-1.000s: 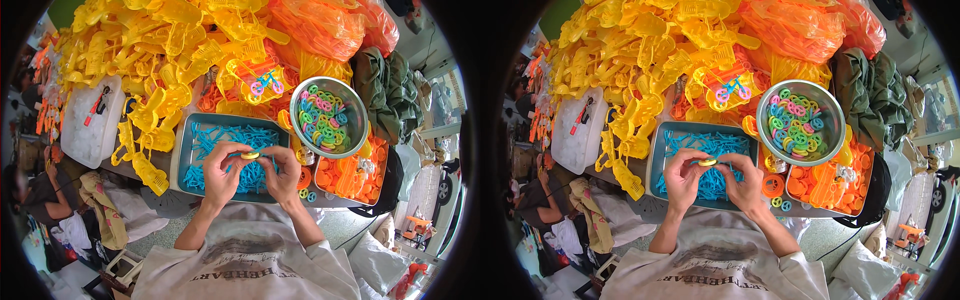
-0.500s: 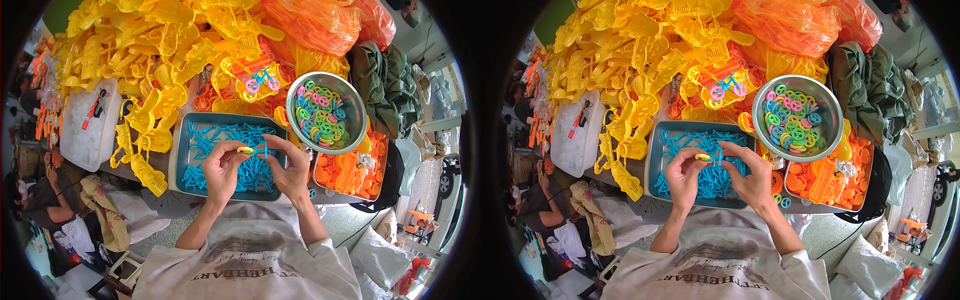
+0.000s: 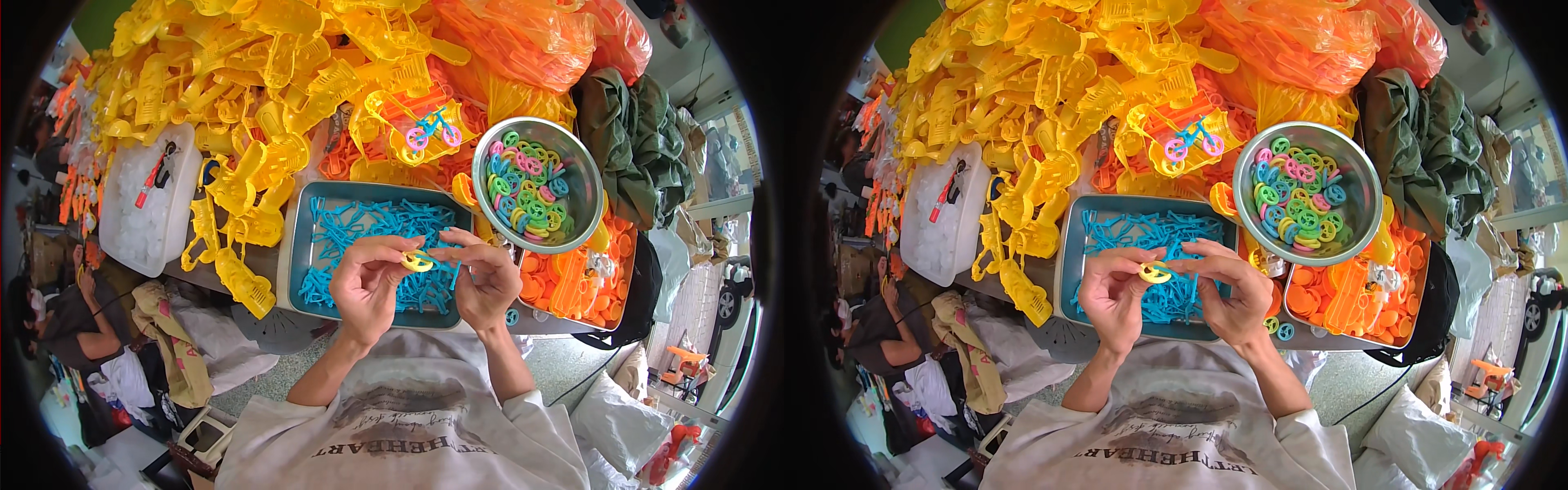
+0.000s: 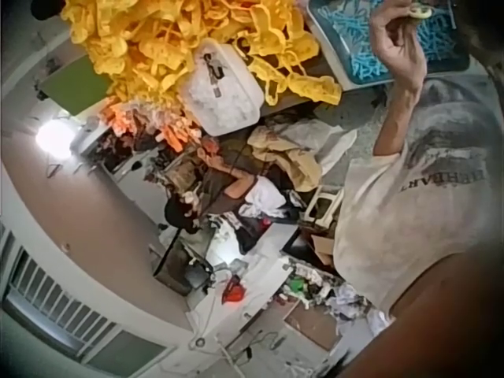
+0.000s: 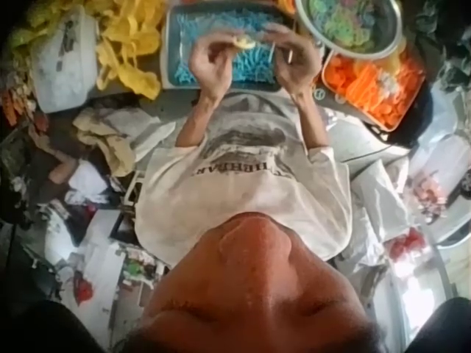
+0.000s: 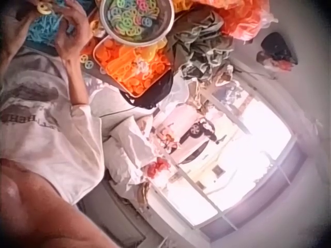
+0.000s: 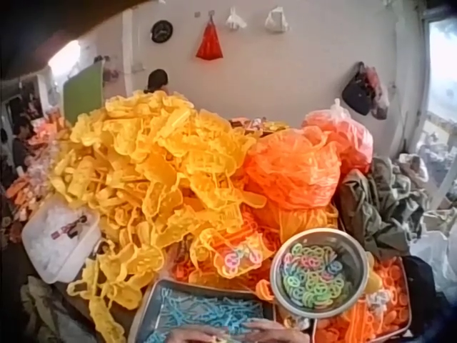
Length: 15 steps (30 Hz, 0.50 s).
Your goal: Assembling small colored plastic rings onto blue plastic strips and placing them in a bowl.
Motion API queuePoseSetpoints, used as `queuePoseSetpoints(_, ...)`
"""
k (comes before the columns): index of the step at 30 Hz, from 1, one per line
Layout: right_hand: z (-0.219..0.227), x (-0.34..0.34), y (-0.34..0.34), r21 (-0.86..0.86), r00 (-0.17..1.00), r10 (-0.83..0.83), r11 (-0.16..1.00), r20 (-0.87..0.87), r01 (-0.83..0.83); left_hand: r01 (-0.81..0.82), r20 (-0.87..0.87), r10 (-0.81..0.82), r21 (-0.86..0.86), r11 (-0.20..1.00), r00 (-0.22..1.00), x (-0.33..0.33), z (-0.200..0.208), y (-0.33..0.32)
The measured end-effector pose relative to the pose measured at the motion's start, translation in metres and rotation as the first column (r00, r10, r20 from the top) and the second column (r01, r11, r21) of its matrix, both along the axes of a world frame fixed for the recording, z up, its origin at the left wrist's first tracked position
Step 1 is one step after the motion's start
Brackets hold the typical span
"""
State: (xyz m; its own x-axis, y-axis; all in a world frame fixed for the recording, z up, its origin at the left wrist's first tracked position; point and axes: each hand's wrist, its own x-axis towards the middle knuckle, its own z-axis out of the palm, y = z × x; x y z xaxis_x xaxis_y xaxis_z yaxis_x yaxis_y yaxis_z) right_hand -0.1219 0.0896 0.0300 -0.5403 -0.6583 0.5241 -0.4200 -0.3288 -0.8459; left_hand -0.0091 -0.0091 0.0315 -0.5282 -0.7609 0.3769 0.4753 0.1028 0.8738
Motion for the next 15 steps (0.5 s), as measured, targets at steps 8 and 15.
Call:
queuePoseSetpoints(8, 0.008, 0.003, 0.001, 0.183, 0.99, 0.001, 0.983, 0.144, -0.027, 0.108, 0.124, -0.136, 0.208, 0.972, 0.983, 0.003, 0.0, -0.006)
queuePoseSetpoints(15, 0.009, 0.003, -0.003, 0.38, 0.96, -0.024, 0.921, 0.278, -0.087, 0.076, 0.1, -0.137, 0.465, 0.882, 0.986, 0.002, -0.009, -0.008)
